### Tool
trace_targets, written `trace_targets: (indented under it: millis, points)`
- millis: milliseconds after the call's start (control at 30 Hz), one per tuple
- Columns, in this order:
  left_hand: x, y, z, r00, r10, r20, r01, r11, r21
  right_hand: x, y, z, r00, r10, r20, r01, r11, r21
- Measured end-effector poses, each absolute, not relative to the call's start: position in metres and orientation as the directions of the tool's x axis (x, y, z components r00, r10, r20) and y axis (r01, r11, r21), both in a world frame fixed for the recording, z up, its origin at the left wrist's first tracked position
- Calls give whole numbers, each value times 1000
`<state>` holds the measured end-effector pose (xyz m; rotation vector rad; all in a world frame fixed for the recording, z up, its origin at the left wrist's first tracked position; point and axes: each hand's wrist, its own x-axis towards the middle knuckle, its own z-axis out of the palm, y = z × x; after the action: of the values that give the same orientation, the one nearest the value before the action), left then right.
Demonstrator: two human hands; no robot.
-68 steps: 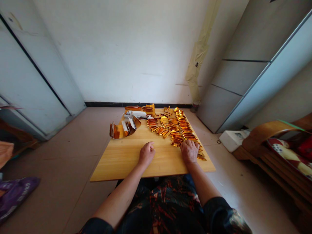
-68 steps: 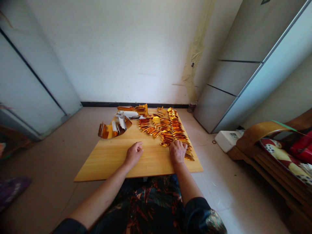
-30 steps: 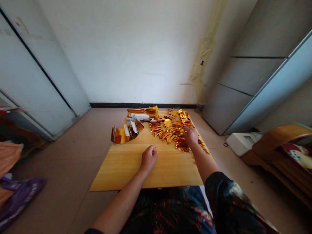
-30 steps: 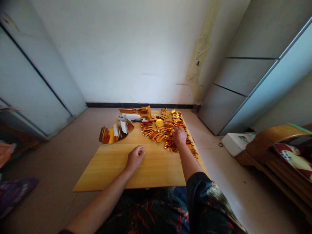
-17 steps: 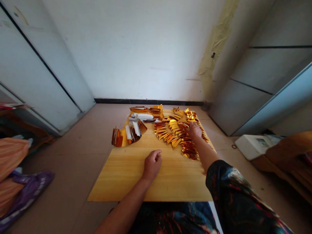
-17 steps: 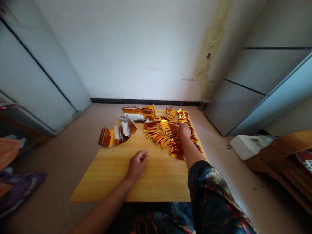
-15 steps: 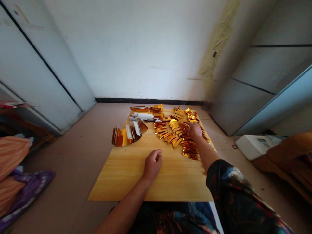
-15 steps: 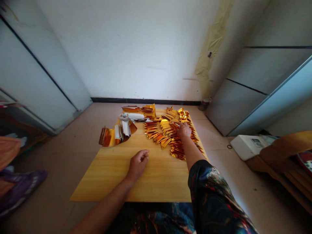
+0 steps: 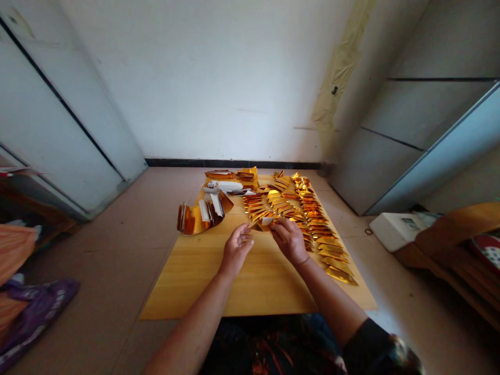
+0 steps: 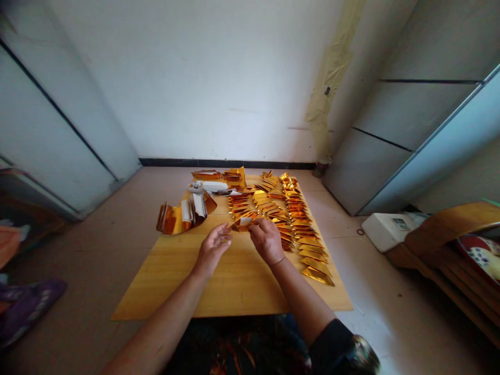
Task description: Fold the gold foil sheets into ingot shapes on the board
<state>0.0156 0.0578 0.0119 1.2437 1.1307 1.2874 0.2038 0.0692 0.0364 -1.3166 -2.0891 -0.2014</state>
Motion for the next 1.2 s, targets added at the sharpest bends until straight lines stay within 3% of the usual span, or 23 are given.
trace_targets:
  millis: [167, 467, 833, 900, 1067, 1200]
  points:
    - [2, 55, 17, 91, 993, 78, -44, -75, 996, 182, 53, 12, -349, 713, 608, 747, 603, -280]
    - [-6, 51, 11, 98, 995, 35, 42, -39, 998, 177, 57, -3, -356, 760, 544, 625, 626, -466]
    - [-9, 47, 5, 100, 991, 93, 100, -103, 990, 174, 51, 4, -306, 923, 234, 553, 372, -745]
    - [-8, 46, 9, 86, 990, 109, 115, -119, 986, 171, 51, 6, -258, 937, 234, 562, 342, -753]
    - [-5, 40, 22, 98, 973, 211, 233, -228, 945, 163, 57, 6, -292, 867, 405, 571, 497, -653]
    - [-5, 36, 28, 70, 954, 293, 307, -300, 903, 159, 60, 3, -260, 853, 452, 562, 514, -648]
